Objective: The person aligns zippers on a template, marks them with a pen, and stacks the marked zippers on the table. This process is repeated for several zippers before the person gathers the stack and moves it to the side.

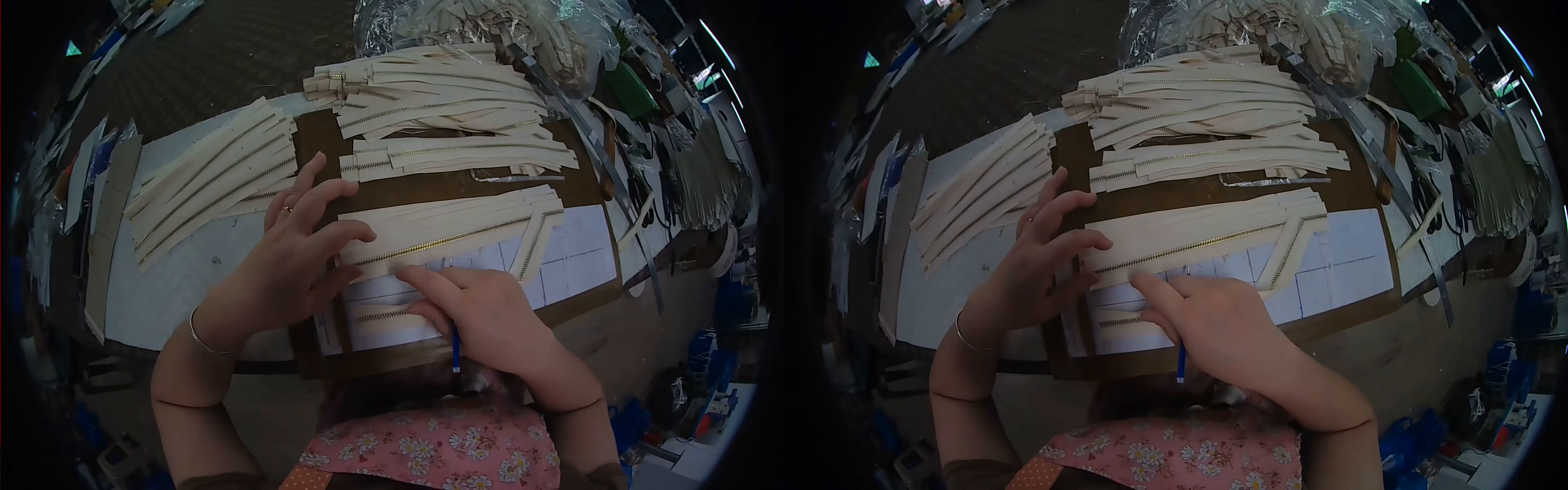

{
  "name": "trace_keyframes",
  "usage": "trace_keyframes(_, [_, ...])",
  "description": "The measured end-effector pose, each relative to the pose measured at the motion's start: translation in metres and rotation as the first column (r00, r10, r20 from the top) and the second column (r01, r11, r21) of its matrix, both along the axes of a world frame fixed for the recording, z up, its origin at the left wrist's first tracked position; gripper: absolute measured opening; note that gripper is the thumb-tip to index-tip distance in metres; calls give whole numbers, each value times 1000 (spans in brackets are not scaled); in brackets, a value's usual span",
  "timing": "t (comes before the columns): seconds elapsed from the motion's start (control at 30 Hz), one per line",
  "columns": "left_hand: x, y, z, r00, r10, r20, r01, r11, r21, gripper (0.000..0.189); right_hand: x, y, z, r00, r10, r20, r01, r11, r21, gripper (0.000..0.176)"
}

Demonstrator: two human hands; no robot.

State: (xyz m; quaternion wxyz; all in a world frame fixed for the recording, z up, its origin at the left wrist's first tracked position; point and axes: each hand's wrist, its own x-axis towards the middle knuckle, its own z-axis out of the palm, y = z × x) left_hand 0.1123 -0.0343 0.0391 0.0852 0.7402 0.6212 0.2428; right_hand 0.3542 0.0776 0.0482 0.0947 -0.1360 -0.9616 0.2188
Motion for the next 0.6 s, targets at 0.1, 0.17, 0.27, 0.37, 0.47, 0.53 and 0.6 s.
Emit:
trace_keyframes(0.1, [3,-2,4,999,-45,11,46,998,-47,41,-5,-4,-5,999,-11,-40,10,1000,-12,34])
trace_keyframes(0.17, [3,-3,3,998,-61,17,62,996,-63,45,-8,-5,-5,1000,-14,-27,14,1000,-9,33])
trace_keyframes(0.27, [2,-4,1,995,-93,22,95,991,-91,53,-9,-5,-6,1000,-17,-14,17,1000,-6,31])
trace_keyframes(0.37, [2,-4,-1,994,-113,13,113,986,-123,62,-10,-5,-5,1000,-16,-11,16,1000,-3,30])
trace_keyframes(0.47, [4,-6,0,995,-98,11,98,979,-181,68,-10,-5,-6,1000,-14,-19,15,1000,3,30])
trace_keyframes(0.53, [6,-7,1,997,-80,18,82,972,-219,70,-8,-3,-5,1000,-13,-29,14,1000,6,31])
trace_keyframes(0.6, [6,-7,1,998,-63,-8,59,972,-226,74,-3,1,-2,999,-32,-35,33,999,42,33])
